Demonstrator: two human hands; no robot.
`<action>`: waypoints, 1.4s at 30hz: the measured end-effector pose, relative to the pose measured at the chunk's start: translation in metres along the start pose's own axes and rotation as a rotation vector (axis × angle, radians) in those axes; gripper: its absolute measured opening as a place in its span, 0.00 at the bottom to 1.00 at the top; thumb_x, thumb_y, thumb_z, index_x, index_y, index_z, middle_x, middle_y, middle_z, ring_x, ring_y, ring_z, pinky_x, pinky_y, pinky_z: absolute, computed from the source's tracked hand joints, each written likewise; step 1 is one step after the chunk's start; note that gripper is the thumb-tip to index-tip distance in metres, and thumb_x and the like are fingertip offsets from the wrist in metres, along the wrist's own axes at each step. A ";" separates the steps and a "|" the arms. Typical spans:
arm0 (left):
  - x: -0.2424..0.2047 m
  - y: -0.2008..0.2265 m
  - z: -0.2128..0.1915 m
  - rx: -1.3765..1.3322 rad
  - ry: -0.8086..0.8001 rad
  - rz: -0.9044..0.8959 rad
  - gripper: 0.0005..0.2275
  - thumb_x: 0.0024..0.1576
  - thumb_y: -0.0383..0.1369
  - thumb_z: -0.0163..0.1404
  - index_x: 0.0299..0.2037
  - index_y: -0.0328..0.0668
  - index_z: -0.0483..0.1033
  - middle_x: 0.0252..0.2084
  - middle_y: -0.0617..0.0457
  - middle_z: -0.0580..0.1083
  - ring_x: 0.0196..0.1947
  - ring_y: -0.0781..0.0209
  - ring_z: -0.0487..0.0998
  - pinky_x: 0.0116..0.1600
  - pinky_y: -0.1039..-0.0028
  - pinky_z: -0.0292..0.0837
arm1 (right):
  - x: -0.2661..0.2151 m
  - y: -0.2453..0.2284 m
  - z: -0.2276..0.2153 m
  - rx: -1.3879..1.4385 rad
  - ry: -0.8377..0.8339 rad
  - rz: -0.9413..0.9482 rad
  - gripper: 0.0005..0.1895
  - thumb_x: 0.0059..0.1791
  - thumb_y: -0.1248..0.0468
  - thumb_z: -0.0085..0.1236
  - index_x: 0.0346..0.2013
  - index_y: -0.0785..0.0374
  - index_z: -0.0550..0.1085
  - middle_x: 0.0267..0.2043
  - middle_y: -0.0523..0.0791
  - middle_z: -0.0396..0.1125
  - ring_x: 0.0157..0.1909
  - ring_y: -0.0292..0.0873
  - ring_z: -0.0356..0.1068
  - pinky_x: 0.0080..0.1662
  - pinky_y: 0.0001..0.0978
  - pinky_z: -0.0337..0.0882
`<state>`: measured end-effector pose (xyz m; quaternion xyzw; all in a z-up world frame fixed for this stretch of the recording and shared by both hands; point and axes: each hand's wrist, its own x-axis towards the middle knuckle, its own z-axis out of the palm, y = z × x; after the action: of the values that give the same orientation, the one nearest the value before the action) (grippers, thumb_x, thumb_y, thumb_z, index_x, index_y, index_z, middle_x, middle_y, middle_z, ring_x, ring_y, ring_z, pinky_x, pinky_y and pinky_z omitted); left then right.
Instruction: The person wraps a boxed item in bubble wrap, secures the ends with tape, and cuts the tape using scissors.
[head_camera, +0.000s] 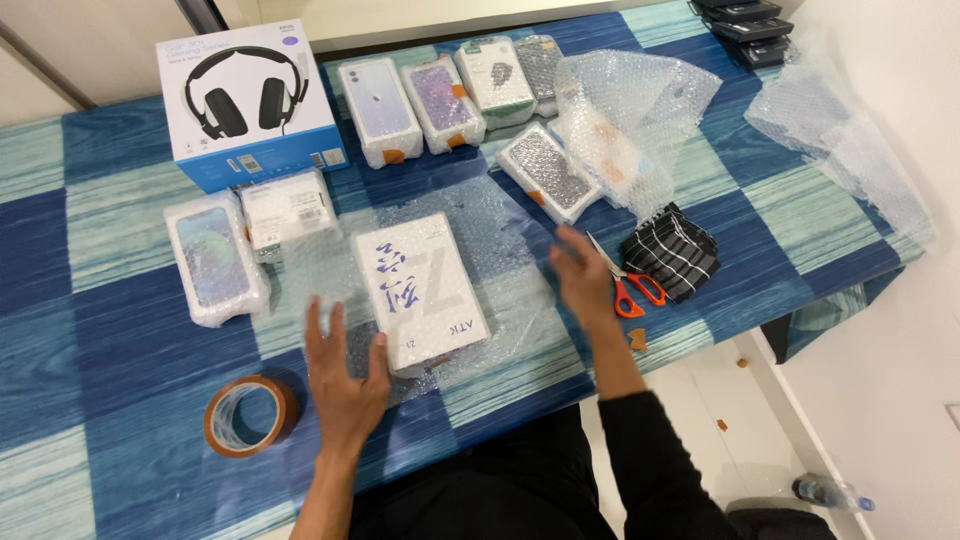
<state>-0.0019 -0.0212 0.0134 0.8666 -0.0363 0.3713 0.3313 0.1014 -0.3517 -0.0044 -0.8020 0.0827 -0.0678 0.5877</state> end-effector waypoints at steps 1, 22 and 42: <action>0.001 0.010 -0.002 -0.149 -0.154 -0.232 0.30 0.58 0.36 0.56 0.69 0.32 0.64 0.73 0.29 0.55 0.73 0.27 0.54 0.71 0.40 0.52 | 0.027 0.029 -0.011 0.358 0.034 0.089 0.23 0.53 0.60 0.53 0.64 0.52 0.71 0.60 0.47 0.69 0.54 0.48 0.75 0.50 0.39 0.79; 0.016 0.041 0.004 -0.313 -0.593 -0.732 0.37 0.57 0.47 0.49 0.76 0.45 0.50 0.72 0.42 0.60 0.70 0.40 0.61 0.67 0.49 0.58 | 0.082 -0.045 0.000 0.194 0.308 -0.787 0.05 0.51 0.70 0.60 0.31 0.64 0.74 0.32 0.48 0.70 0.38 0.47 0.72 0.52 0.38 0.73; 0.009 0.004 0.009 -0.407 -0.063 -0.294 0.05 0.55 0.31 0.56 0.37 0.41 0.76 0.30 0.44 0.77 0.38 0.42 0.82 0.40 0.65 0.74 | -0.060 -0.104 0.108 0.460 -0.891 -0.579 0.11 0.50 0.70 0.61 0.23 0.63 0.72 0.21 0.46 0.69 0.30 0.39 0.70 0.64 0.70 0.59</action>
<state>0.0087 -0.0283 0.0170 0.7892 0.0056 0.2769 0.5482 0.0709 -0.2079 0.0619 -0.5947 -0.4123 0.1023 0.6825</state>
